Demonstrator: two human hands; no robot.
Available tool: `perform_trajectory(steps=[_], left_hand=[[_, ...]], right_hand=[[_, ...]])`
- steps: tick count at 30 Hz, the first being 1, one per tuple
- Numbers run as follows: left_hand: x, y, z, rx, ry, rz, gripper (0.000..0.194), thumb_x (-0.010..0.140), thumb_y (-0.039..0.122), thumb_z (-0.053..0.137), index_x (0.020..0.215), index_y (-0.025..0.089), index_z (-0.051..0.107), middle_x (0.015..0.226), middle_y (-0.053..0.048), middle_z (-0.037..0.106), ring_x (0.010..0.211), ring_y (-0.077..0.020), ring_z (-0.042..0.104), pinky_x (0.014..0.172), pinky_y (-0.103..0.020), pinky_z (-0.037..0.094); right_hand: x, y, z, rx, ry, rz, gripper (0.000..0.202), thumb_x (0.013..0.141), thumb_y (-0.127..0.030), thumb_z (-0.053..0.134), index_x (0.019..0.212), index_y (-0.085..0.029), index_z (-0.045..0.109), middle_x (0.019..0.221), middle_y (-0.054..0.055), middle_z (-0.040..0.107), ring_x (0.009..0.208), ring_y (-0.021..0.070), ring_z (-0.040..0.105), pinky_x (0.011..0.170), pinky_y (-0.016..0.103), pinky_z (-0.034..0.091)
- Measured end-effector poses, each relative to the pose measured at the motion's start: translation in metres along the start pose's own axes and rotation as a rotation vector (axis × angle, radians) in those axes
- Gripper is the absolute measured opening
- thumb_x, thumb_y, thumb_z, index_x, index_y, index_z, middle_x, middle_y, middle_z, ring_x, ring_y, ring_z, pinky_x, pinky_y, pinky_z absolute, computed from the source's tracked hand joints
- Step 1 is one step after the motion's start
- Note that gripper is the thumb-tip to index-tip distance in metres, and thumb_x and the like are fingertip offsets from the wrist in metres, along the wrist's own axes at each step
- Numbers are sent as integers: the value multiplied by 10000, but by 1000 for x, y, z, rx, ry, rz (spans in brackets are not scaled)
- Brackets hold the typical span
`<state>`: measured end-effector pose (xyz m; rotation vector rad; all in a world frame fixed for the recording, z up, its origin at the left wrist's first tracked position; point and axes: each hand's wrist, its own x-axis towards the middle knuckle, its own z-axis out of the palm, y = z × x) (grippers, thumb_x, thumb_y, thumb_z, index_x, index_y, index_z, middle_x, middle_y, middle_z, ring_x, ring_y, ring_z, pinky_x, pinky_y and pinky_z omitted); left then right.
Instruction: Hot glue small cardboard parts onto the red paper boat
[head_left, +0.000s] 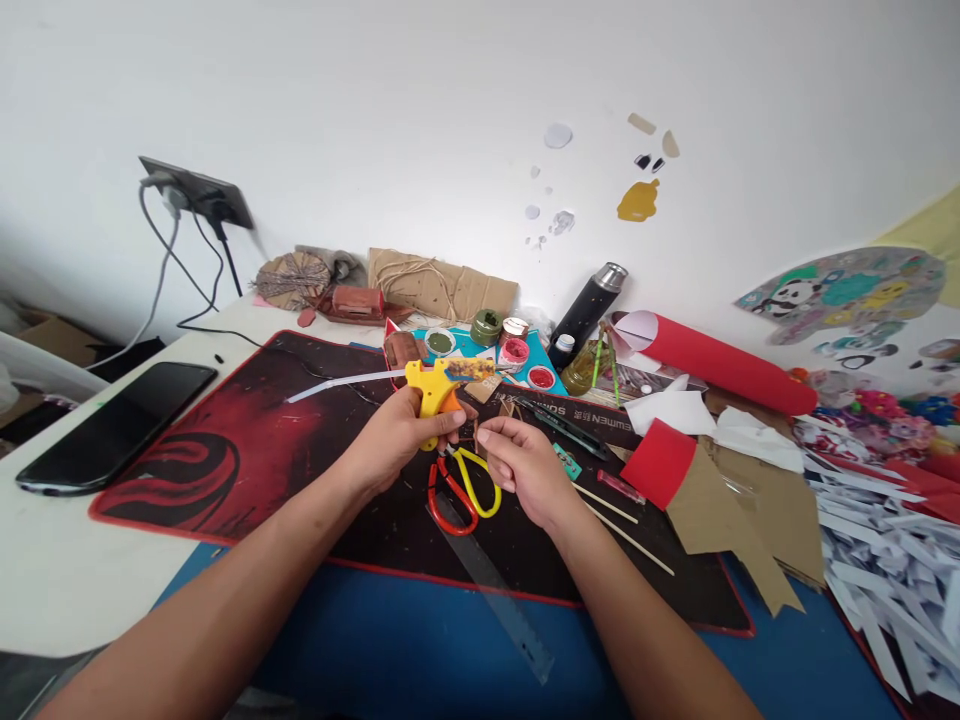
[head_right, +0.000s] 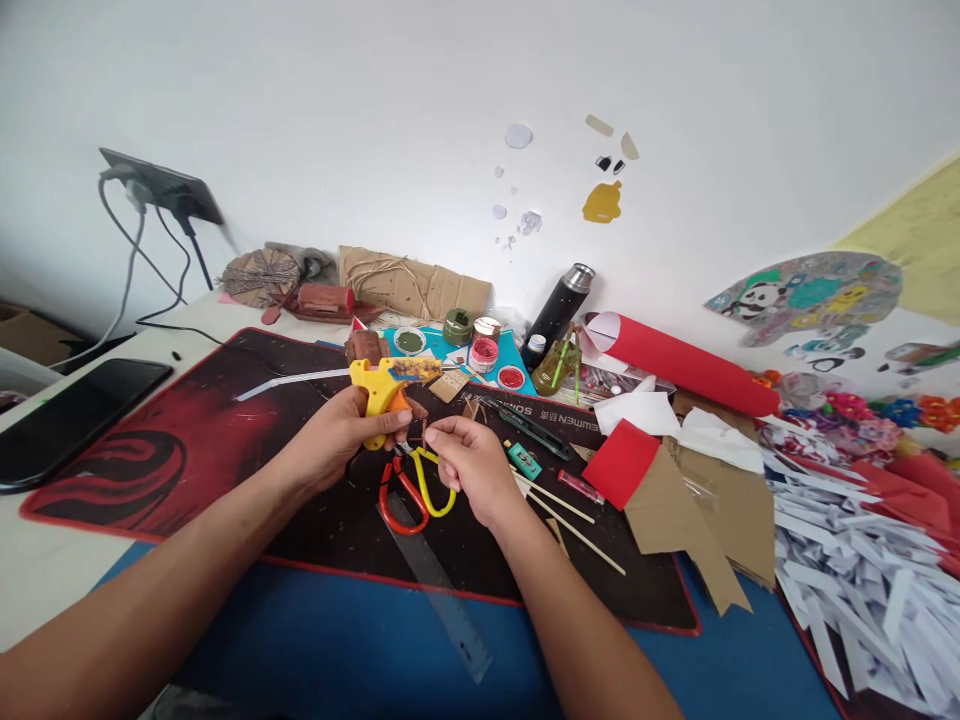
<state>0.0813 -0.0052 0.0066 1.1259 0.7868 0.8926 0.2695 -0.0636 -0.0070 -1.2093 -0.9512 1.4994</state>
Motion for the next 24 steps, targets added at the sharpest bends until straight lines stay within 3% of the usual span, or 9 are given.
perform_trajectory(steps=[15, 24], left_hand=[[2, -5, 2, -2, 44, 1, 393, 578, 340, 986, 785, 159, 706, 678, 14, 658, 593, -121, 523, 570, -257, 433], [1, -5, 2, 43, 38, -21, 402, 607, 400, 982, 786, 161, 713, 681, 4, 651, 594, -130, 529, 576, -265, 445]], right_hand=[[7, 8, 14, 77, -97, 9, 380, 795, -494, 882, 888, -187, 678, 495, -102, 492, 407, 54, 343, 398, 199, 197], [7, 19, 13, 69, -95, -56, 396, 818, -531, 874, 887, -193, 680, 469, -116, 455, 387, 56, 325, 399, 202, 221]])
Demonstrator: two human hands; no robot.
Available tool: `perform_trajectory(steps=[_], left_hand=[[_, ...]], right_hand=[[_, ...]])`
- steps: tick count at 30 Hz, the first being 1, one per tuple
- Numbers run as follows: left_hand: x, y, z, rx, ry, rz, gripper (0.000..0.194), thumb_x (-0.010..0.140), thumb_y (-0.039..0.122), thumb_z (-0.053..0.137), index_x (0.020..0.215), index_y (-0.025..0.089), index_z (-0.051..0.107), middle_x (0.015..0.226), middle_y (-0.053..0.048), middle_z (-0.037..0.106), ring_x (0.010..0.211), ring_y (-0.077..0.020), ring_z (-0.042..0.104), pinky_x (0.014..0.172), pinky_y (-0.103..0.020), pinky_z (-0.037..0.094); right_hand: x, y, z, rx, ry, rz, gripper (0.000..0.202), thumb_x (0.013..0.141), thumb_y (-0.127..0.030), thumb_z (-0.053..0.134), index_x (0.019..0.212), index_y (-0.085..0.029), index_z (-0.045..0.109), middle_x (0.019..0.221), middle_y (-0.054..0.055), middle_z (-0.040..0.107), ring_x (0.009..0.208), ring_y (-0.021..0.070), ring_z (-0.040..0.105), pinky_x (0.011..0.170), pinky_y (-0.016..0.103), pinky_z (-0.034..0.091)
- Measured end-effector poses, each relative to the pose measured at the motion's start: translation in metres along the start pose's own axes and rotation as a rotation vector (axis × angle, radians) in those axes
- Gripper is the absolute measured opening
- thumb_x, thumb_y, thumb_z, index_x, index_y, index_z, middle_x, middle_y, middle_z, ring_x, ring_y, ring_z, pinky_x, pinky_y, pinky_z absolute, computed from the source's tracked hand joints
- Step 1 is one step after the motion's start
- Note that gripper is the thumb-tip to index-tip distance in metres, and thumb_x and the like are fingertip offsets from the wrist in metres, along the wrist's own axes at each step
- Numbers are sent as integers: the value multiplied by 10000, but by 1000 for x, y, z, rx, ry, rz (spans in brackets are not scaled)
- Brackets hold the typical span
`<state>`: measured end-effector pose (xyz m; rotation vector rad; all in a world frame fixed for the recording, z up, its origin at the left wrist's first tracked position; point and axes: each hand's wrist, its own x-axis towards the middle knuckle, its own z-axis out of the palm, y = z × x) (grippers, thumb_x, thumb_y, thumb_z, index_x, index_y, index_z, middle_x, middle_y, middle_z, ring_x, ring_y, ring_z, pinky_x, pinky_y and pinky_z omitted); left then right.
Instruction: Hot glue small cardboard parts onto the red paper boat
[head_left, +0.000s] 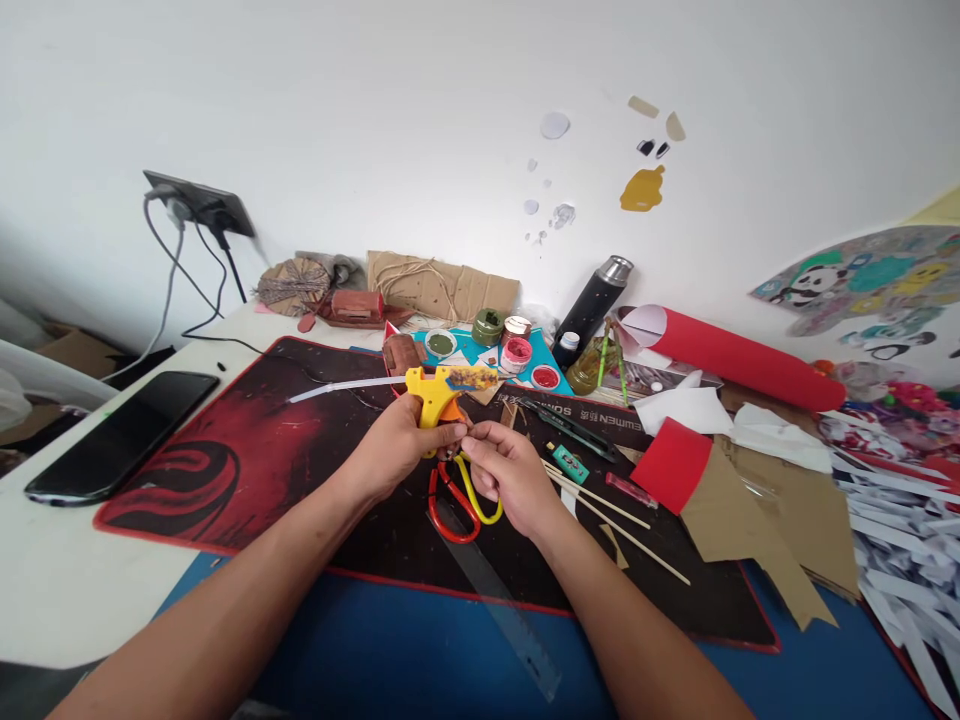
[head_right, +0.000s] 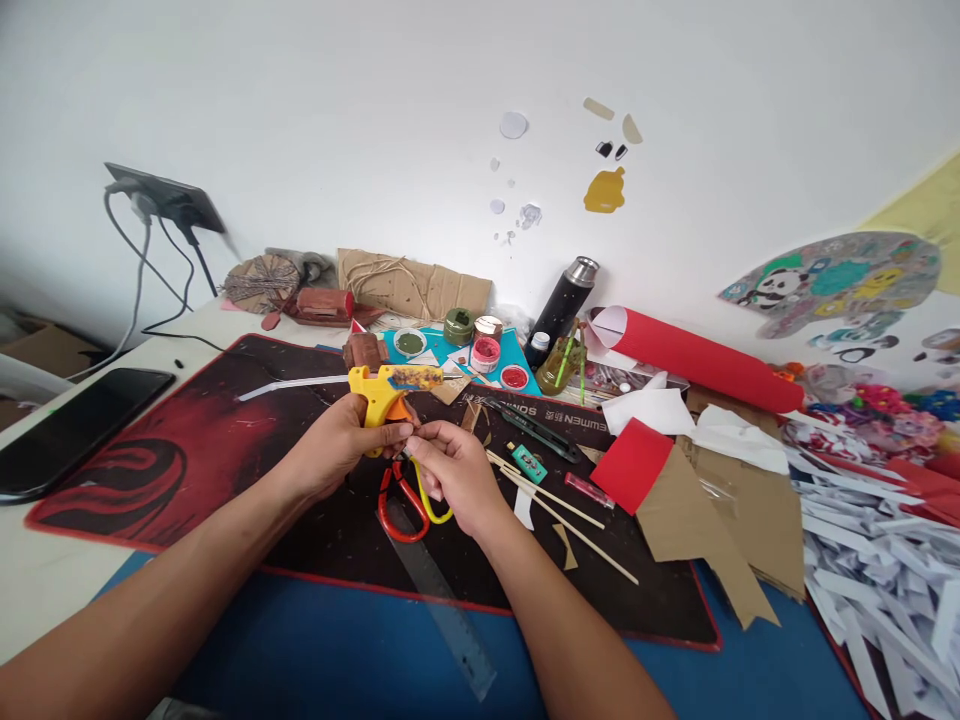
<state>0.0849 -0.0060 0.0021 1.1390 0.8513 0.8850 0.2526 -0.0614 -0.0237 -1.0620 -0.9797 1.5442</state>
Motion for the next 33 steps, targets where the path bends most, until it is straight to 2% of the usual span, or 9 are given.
perform_trajectory(steps=[3, 6, 9, 12, 16, 20, 24, 33], left_hand=[[-1, 1, 0, 11, 17, -2, 405, 638, 445, 971, 779, 162, 719, 672, -2, 653, 589, -133, 538, 572, -262, 446], [-2, 3, 0, -62, 72, 12, 420, 680, 474, 956, 863, 155, 752, 737, -26, 697, 623, -139, 572, 578, -253, 461], [-3, 4, 0, -152, 104, -11, 454, 668, 448, 977, 945, 144, 785, 795, -39, 719, 660, -134, 589, 591, -236, 474], [-5, 5, 2, -191, 104, -41, 448, 652, 434, 999, 926, 140, 801, 799, -46, 722, 673, -137, 598, 613, -239, 496], [-6, 4, 4, -167, 99, -24, 412, 670, 453, 990, 871, 144, 805, 826, -63, 738, 667, -140, 582, 613, -251, 504], [-6, 4, 4, -134, 84, -32, 394, 701, 467, 971, 896, 159, 819, 881, -86, 773, 663, -145, 582, 603, -255, 501], [-6, 3, 3, -135, 103, -66, 437, 647, 474, 999, 887, 161, 810, 834, -83, 768, 653, -142, 583, 596, -242, 496], [-9, 3, 7, -76, 112, -54, 454, 657, 536, 982, 872, 175, 811, 844, -80, 765, 651, -151, 576, 589, -254, 502]], right_hand=[[-1, 2, -3, 30, 28, -15, 382, 811, -516, 885, 875, -194, 690, 464, -124, 428, 382, 54, 301, 398, 208, 220], [-3, -1, -9, 80, 95, -59, 343, 805, -473, 893, 879, -190, 713, 472, -129, 401, 399, 51, 282, 404, 207, 210], [-2, -7, -16, 147, 178, -106, 323, 798, -450, 889, 882, -188, 720, 485, -128, 388, 415, 51, 284, 412, 205, 205], [-1, -10, -21, 190, 227, -134, 325, 785, -447, 887, 879, -189, 713, 494, -126, 394, 415, 51, 284, 413, 209, 206], [0, -9, -22, 190, 249, -161, 323, 783, -454, 882, 875, -193, 717, 508, -116, 425, 417, 55, 304, 410, 215, 215], [-1, -8, -21, 170, 268, -190, 318, 784, -459, 880, 860, -203, 707, 531, -101, 484, 403, 52, 315, 398, 222, 203], [-1, -9, -20, 186, 273, -202, 307, 801, -459, 871, 867, -212, 701, 514, -114, 438, 401, 59, 317, 399, 225, 202], [-3, -15, -20, 217, 280, -205, 315, 792, -456, 868, 876, -206, 697, 505, -124, 419, 401, 56, 312, 402, 221, 201]])
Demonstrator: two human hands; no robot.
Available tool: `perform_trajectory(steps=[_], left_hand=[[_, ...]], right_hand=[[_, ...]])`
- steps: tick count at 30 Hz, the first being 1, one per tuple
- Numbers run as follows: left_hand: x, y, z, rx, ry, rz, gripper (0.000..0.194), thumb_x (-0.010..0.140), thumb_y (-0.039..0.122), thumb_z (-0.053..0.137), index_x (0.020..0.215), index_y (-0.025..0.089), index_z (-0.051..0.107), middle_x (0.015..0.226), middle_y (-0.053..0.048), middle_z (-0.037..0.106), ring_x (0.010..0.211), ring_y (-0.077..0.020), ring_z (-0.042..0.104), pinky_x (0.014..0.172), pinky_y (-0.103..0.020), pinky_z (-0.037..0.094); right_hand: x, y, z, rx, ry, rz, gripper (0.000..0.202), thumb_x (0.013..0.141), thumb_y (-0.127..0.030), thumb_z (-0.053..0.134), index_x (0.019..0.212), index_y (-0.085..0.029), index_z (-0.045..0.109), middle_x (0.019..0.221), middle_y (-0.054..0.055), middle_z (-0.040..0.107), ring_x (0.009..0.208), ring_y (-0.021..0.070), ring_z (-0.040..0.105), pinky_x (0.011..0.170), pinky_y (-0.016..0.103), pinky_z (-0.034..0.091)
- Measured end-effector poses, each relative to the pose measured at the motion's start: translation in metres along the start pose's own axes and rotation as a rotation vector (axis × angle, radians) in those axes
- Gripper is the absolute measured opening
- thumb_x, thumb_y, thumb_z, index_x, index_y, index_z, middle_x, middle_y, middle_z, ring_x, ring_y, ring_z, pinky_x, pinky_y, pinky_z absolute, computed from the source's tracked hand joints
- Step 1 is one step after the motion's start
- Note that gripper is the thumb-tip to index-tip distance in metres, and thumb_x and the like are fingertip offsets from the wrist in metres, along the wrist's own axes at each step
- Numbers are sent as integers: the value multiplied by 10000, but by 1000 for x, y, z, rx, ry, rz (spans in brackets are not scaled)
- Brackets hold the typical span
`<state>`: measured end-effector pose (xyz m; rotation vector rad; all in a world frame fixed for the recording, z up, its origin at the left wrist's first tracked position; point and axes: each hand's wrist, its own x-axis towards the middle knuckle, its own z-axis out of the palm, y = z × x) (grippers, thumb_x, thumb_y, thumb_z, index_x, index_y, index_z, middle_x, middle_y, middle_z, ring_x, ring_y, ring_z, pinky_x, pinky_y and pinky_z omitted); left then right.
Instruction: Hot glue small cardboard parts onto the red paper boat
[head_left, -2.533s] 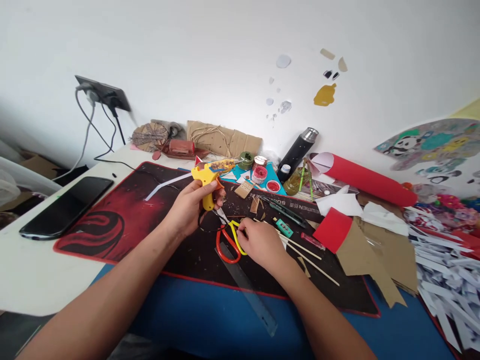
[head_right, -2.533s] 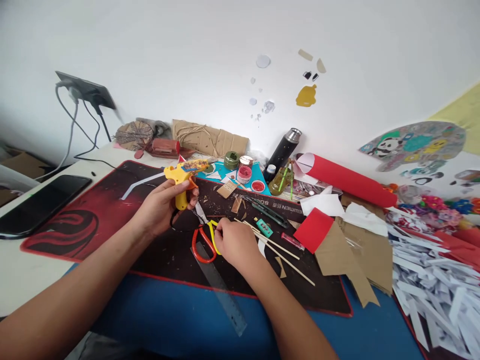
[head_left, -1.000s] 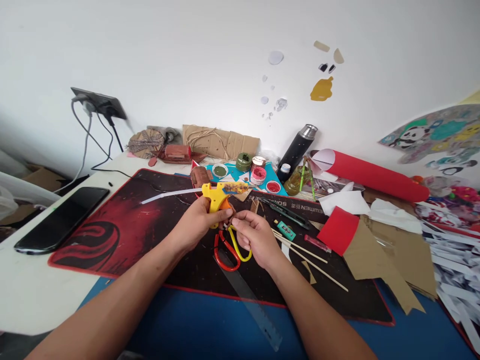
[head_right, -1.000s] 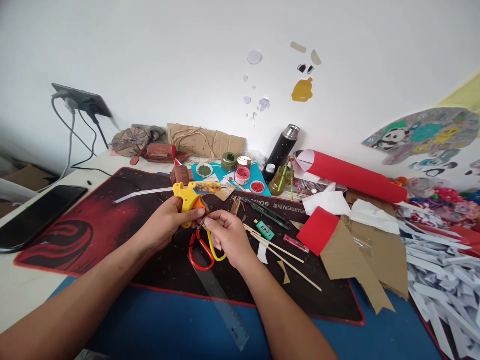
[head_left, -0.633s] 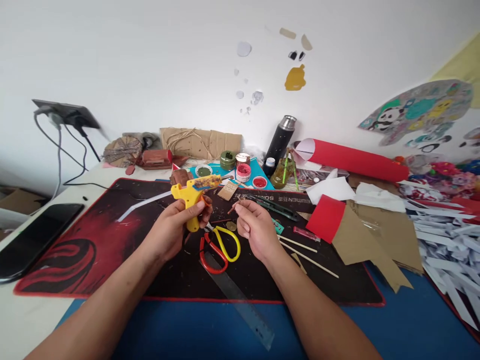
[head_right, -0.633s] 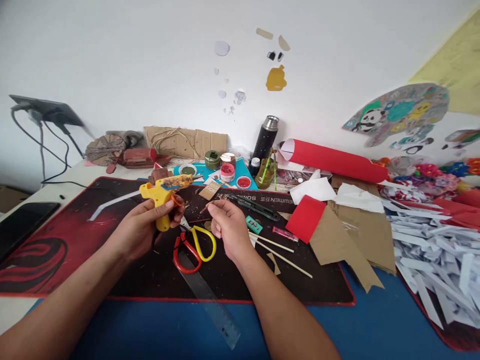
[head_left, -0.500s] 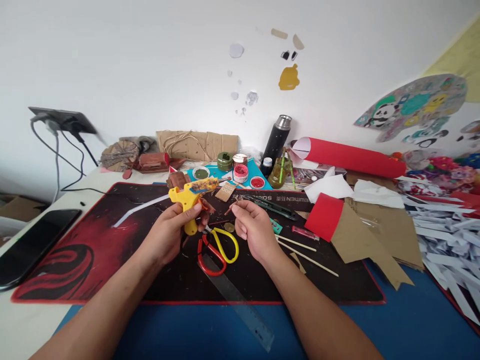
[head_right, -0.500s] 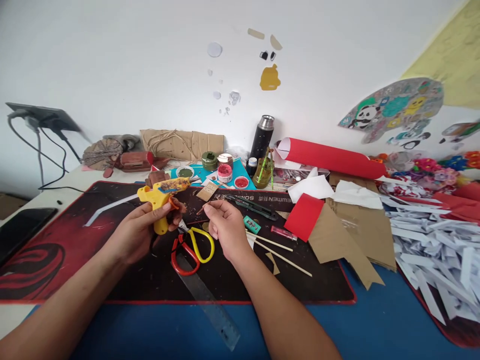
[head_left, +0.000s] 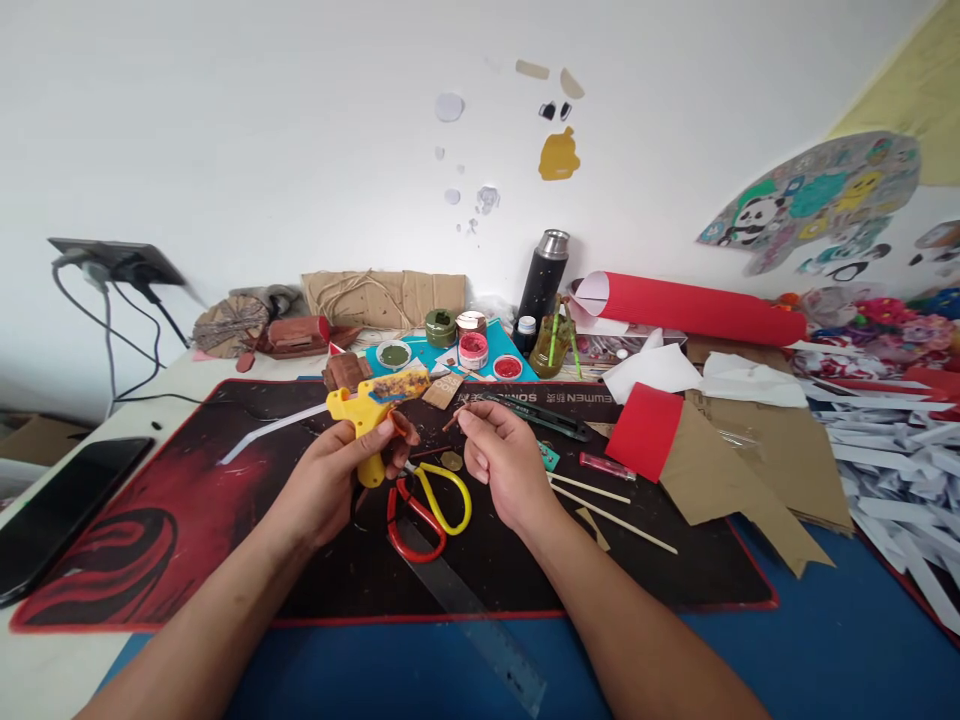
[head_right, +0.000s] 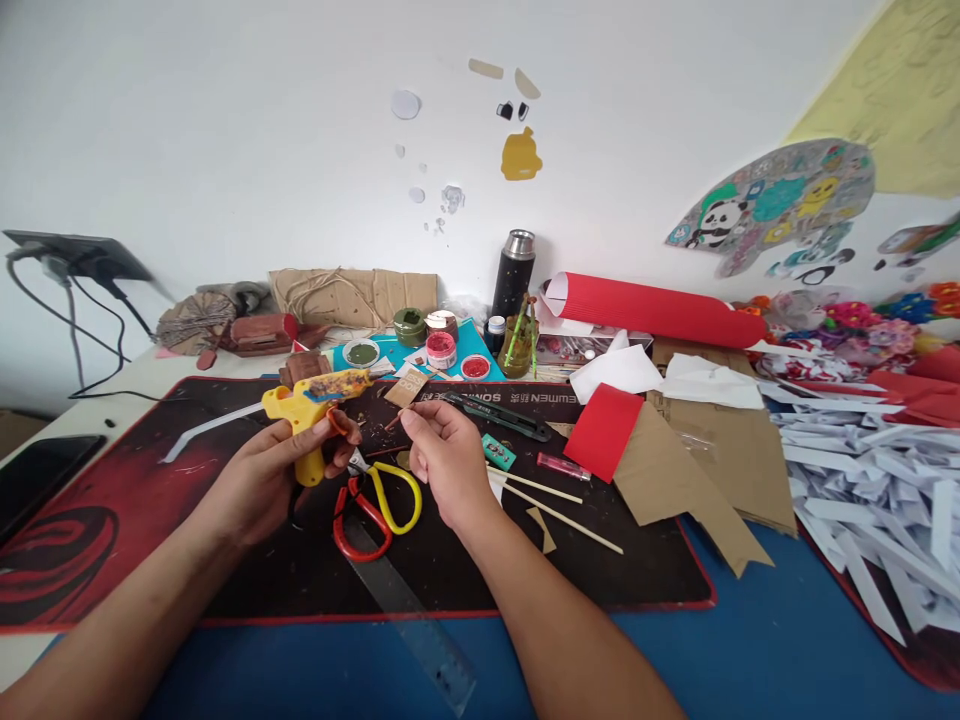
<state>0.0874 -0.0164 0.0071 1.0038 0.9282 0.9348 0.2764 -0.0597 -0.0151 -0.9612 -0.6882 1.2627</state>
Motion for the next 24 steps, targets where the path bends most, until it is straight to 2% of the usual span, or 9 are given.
perform_trajectory(steps=[14, 24], left_hand=[[-1, 1, 0, 37, -14, 22, 456, 669, 557, 967, 860, 175, 808, 828, -81, 752, 650, -168, 581, 593, -280, 495], [-4, 3, 3, 133, -59, 10, 541, 668, 680, 935, 758, 171, 778, 738, -70, 686, 631, -165, 563, 580, -272, 461]], right_hand=[[-1, -1, 0, 11, -22, 15, 318, 802, -470, 865, 899, -208, 712, 512, -122, 405, 414, 62, 303, 411, 225, 224], [2, -2, -2, 76, 32, -10, 335, 776, -451, 888, 898, -199, 704, 531, -115, 422, 426, 57, 299, 413, 220, 214]])
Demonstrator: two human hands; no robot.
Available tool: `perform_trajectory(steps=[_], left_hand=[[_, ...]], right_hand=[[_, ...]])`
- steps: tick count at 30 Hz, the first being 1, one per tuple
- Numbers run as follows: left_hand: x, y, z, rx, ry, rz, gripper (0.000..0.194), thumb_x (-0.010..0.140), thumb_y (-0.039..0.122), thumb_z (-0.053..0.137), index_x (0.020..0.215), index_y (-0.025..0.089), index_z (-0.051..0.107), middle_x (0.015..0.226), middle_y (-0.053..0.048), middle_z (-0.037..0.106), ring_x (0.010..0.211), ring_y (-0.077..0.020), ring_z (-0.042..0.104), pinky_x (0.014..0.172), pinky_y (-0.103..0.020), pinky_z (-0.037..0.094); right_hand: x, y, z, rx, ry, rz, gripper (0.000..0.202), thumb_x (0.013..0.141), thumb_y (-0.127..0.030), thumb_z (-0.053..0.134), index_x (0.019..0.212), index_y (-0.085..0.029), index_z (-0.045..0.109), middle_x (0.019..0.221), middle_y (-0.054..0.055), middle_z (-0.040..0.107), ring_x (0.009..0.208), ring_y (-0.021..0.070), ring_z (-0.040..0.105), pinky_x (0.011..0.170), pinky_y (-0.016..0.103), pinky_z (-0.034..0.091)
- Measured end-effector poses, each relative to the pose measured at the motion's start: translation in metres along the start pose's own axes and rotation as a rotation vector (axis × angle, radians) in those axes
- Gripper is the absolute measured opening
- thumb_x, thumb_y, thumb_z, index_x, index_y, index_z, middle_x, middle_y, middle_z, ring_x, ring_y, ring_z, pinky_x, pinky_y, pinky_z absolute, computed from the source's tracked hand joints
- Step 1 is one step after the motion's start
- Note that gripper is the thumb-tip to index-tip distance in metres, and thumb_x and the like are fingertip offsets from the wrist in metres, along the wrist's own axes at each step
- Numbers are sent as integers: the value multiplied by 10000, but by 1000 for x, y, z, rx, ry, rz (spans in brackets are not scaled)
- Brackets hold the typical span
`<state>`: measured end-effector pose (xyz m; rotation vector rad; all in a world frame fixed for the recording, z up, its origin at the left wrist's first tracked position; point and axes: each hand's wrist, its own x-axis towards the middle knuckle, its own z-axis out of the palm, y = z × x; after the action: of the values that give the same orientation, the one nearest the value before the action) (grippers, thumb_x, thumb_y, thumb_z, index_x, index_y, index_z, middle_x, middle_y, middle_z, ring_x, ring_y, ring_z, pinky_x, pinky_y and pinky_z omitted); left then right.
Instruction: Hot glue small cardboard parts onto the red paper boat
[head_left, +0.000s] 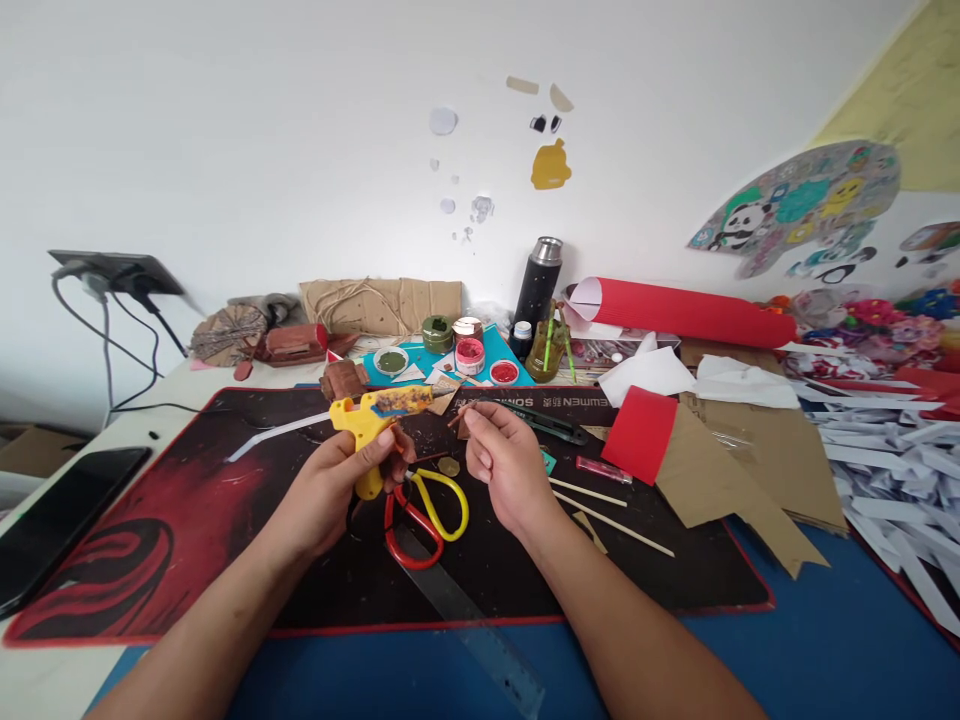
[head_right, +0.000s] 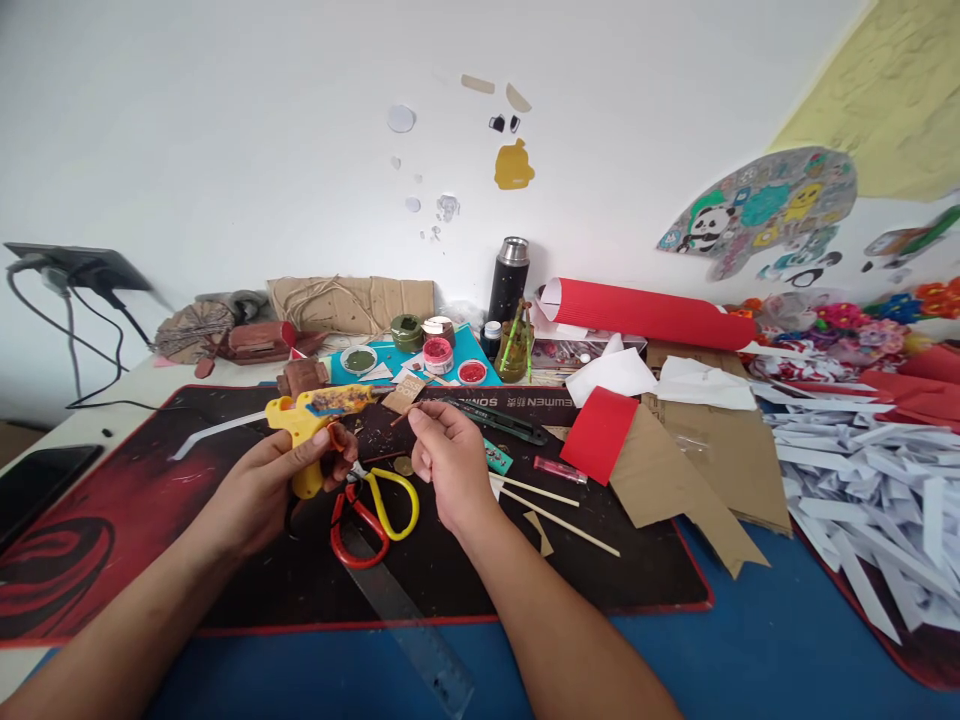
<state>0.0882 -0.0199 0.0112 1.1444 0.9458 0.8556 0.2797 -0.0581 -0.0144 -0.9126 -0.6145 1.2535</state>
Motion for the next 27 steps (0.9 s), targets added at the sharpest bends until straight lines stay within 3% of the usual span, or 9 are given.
perform_trajectory(steps=[8, 14, 27], left_hand=[[2, -10, -7, 99, -40, -2, 582, 740, 686, 896, 628, 168, 656, 627, -24, 580, 585, -131, 461, 553, -257, 372], [3, -7, -2, 37, 32, 0, 577, 640, 663, 962, 689, 165, 675, 631, -8, 579, 623, -138, 484, 595, -257, 408], [7, -19, -9, 260, -34, 9, 671, 786, 802, 772, 598, 180, 605, 598, 4, 529, 577, -126, 402, 554, -268, 318]], right_hand=[[3, -8, -2, 59, 75, -72, 380, 742, -470, 933, 868, -199, 698, 502, -126, 402, 424, 47, 277, 405, 201, 215], [3, -11, -1, 73, 109, -133, 357, 742, -448, 928, 868, -192, 713, 542, -110, 472, 421, 39, 288, 385, 195, 199], [2, -12, -1, 60, 111, -175, 332, 779, -446, 905, 882, -194, 715, 585, -101, 509, 410, 37, 308, 376, 200, 198]])
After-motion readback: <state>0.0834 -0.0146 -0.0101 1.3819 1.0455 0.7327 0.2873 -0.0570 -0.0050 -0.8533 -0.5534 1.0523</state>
